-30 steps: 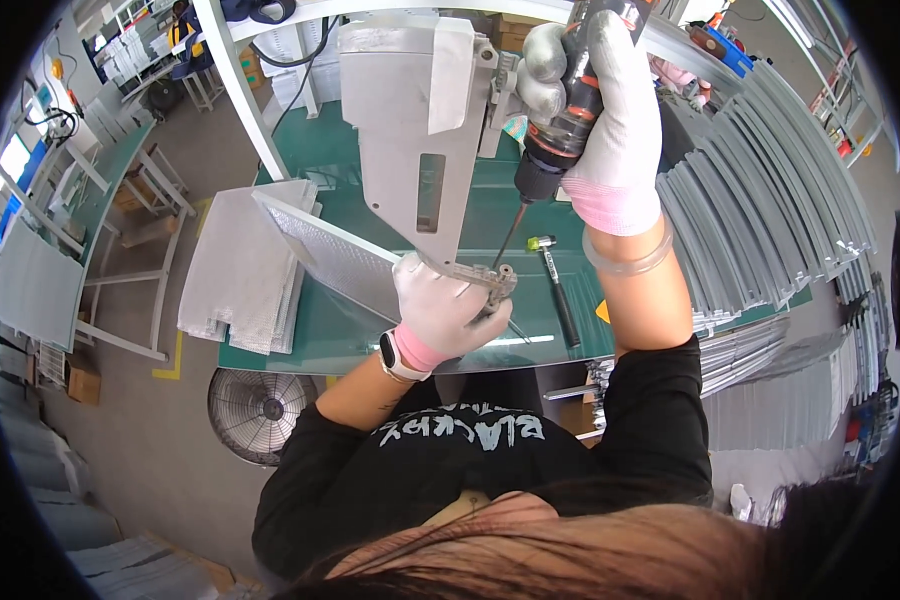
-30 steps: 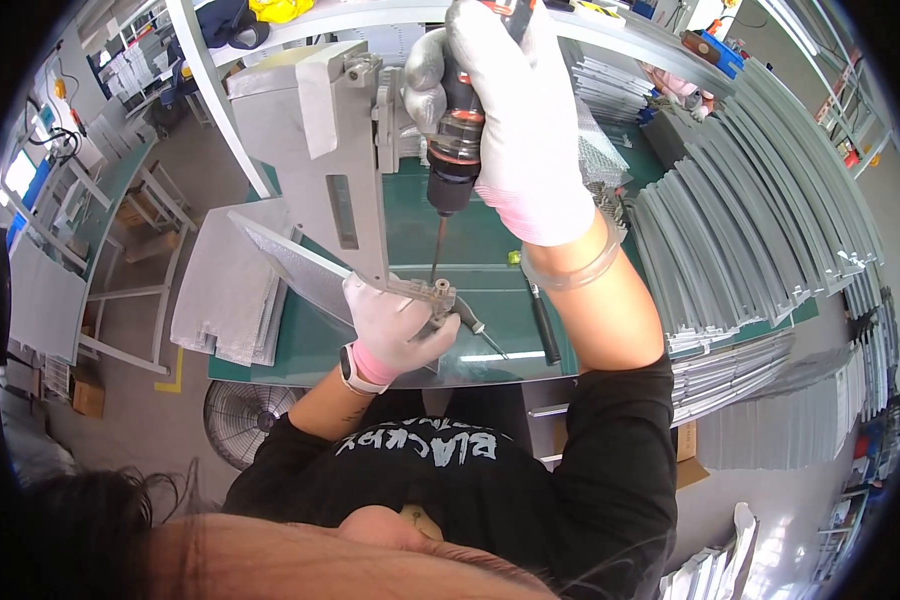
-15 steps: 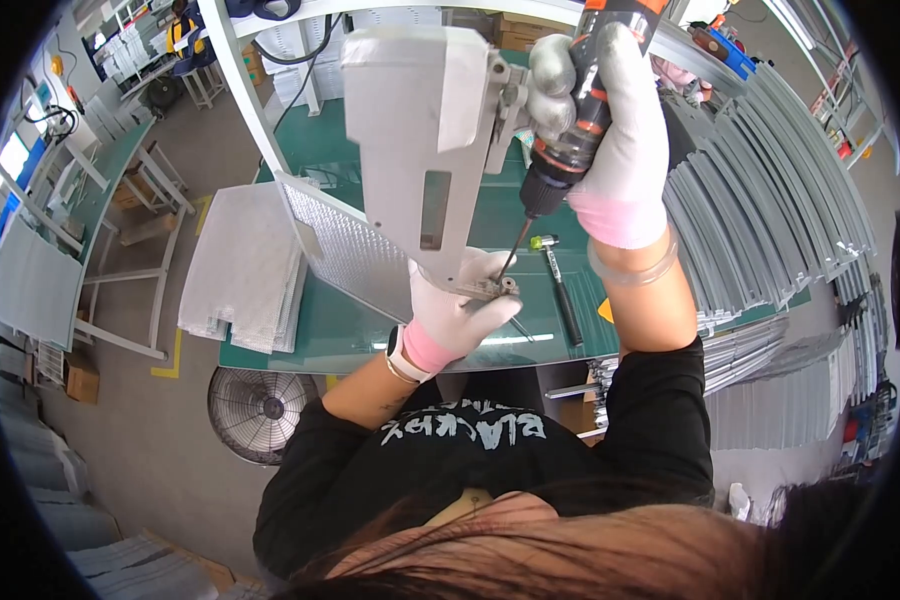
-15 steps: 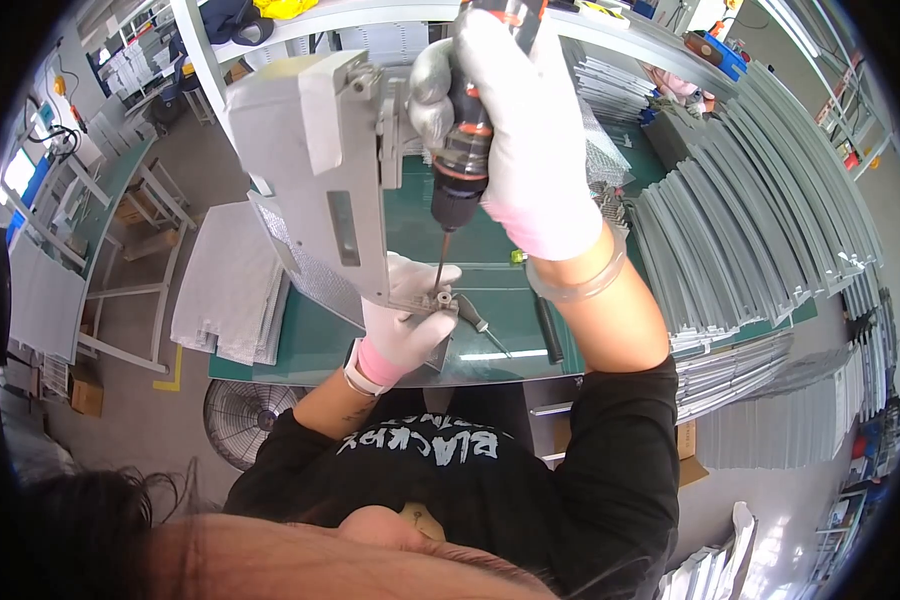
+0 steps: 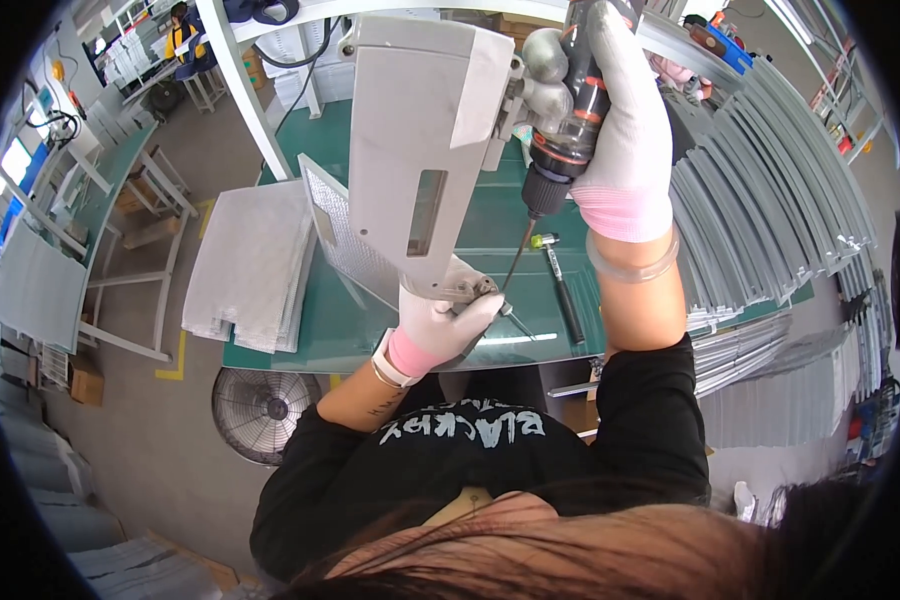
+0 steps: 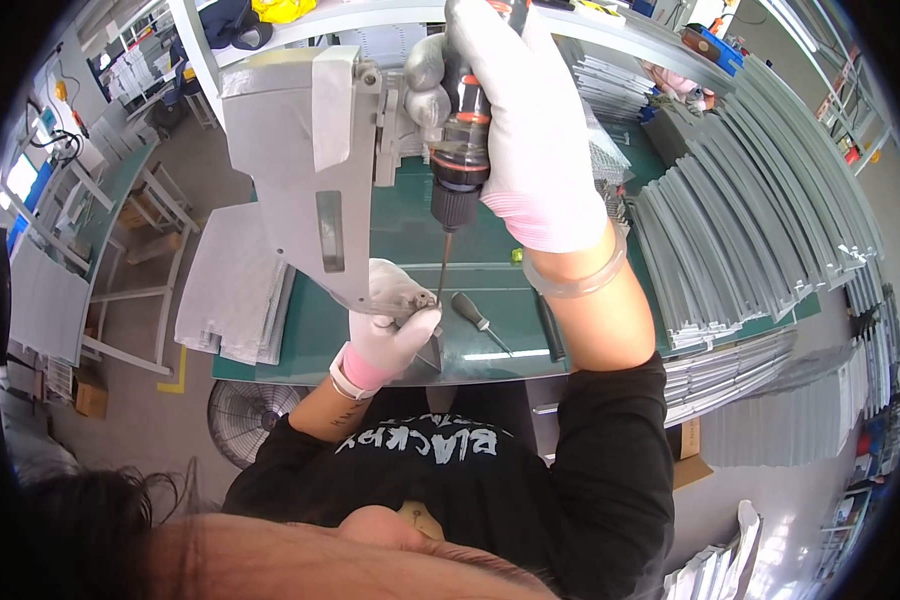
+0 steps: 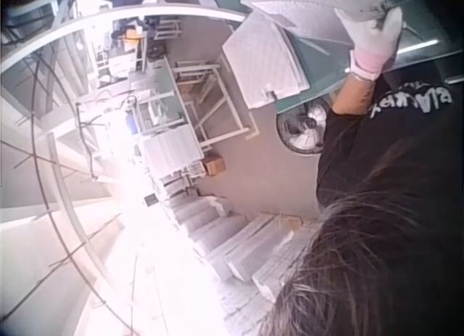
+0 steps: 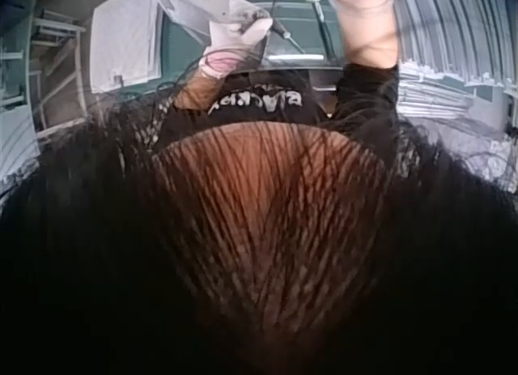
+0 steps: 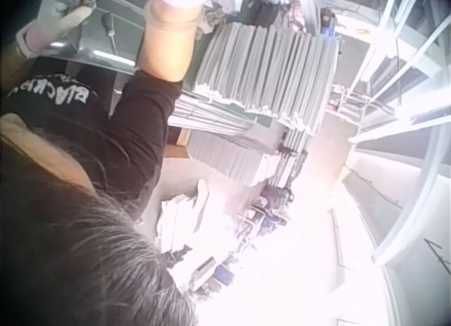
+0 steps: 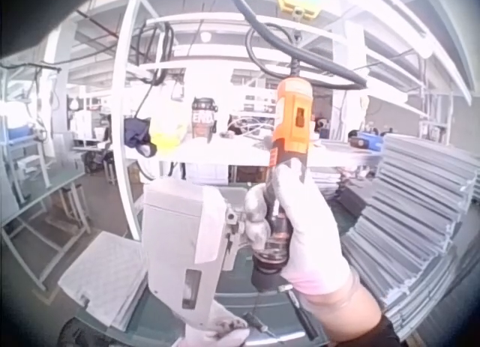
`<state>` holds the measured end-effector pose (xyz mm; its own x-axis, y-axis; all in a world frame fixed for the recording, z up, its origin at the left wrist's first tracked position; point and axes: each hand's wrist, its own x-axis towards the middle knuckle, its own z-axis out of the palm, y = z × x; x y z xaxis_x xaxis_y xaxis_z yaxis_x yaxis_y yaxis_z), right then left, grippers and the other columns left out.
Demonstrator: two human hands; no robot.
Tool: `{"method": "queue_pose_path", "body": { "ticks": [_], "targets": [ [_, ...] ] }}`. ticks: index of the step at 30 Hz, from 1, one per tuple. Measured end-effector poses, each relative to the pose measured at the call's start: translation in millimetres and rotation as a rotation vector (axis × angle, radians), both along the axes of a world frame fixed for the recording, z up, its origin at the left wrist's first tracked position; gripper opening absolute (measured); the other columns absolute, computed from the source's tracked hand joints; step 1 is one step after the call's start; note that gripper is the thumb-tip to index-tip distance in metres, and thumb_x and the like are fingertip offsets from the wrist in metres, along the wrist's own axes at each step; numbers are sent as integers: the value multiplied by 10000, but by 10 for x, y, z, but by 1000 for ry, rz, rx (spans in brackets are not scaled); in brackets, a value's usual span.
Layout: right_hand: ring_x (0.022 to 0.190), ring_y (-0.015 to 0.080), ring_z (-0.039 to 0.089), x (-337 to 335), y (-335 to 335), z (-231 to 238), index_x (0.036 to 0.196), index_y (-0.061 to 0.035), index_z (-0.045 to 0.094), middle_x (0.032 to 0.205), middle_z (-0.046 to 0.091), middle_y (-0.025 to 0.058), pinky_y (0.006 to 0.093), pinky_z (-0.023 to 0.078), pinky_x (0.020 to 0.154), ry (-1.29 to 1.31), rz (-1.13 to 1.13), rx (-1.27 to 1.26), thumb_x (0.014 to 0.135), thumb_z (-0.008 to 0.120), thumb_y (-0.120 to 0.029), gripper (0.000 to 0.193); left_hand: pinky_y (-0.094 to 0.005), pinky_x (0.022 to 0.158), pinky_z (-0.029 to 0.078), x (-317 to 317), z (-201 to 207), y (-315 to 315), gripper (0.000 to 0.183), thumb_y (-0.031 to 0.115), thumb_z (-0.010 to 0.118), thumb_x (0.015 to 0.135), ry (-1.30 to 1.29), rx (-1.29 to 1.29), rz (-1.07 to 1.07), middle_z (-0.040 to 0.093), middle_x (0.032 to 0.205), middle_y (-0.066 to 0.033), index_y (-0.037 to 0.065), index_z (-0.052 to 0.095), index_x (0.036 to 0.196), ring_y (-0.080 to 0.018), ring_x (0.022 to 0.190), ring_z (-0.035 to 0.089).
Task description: Assemble an industrial filter unit by applying masking tape to the housing and using a power drill to secure components.
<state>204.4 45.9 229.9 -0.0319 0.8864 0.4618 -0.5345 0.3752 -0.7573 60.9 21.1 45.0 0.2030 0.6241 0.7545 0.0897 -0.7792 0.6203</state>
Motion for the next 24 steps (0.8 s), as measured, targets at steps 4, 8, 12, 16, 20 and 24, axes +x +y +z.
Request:
{"method": "queue_pose_path", "body": {
  "ticks": [4, 8, 12, 16, 20, 24],
  "targets": [
    [572, 136, 554, -56, 61, 46, 1087, -135, 503, 783, 591, 55, 247, 448, 519, 29, -92, 11, 1025, 547, -303, 185, -383, 623, 410, 9, 7, -5, 126, 3, 688, 690, -32, -28, -6, 559, 689, -41, 70, 582, 692, -233, 680, 534],
    [589, 131, 556, -90, 92, 40, 1097, -128, 498, 785, 593, 55, 240, 451, 528, 42, -70, 43, 1026, 548, -304, 196, -390, 618, 397, 29, -16, 8, 136, 5, 689, 688, -64, -4, 1, 525, 669, -37, 70, 569, 678, -237, 675, 511],
    [590, 116, 554, -145, 93, 94, 1072, -125, 503, 790, 599, 44, 231, 450, 530, 7, -109, 54, 1022, 552, -302, 190, -383, 636, 401, 39, -17, -5, 133, -6, 680, 692, -85, -15, -16, 521, 688, -43, 63, 566, 694, -239, 710, 514],
    [594, 102, 561, -153, 136, 113, 1045, -119, 512, 790, 604, 32, 218, 461, 532, 11, -129, 27, 1015, 564, -296, 187, -381, 653, 409, 51, -41, 1, 135, -15, 675, 694, -76, -38, -32, 533, 732, -55, 57, 563, 715, -238, 746, 516],
    [588, 96, 572, -179, 159, 115, 1030, -117, 519, 780, 601, 24, 211, 461, 517, 35, -132, 21, 1012, 570, -300, 191, -383, 660, 413, 59, -56, -9, 133, -16, 674, 695, -61, -35, -54, 538, 747, -60, 55, 564, 722, -240, 749, 515],
    [585, 97, 577, -192, 163, 111, 1040, -122, 516, 780, 601, 20, 213, 459, 506, -13, -142, -24, 1015, 563, -290, 176, -378, 681, 424, 81, -110, -65, 111, -15, 658, 696, -125, -132, -107, 542, 743, -64, 52, 575, 729, -243, 761, 513]
  ]
}}
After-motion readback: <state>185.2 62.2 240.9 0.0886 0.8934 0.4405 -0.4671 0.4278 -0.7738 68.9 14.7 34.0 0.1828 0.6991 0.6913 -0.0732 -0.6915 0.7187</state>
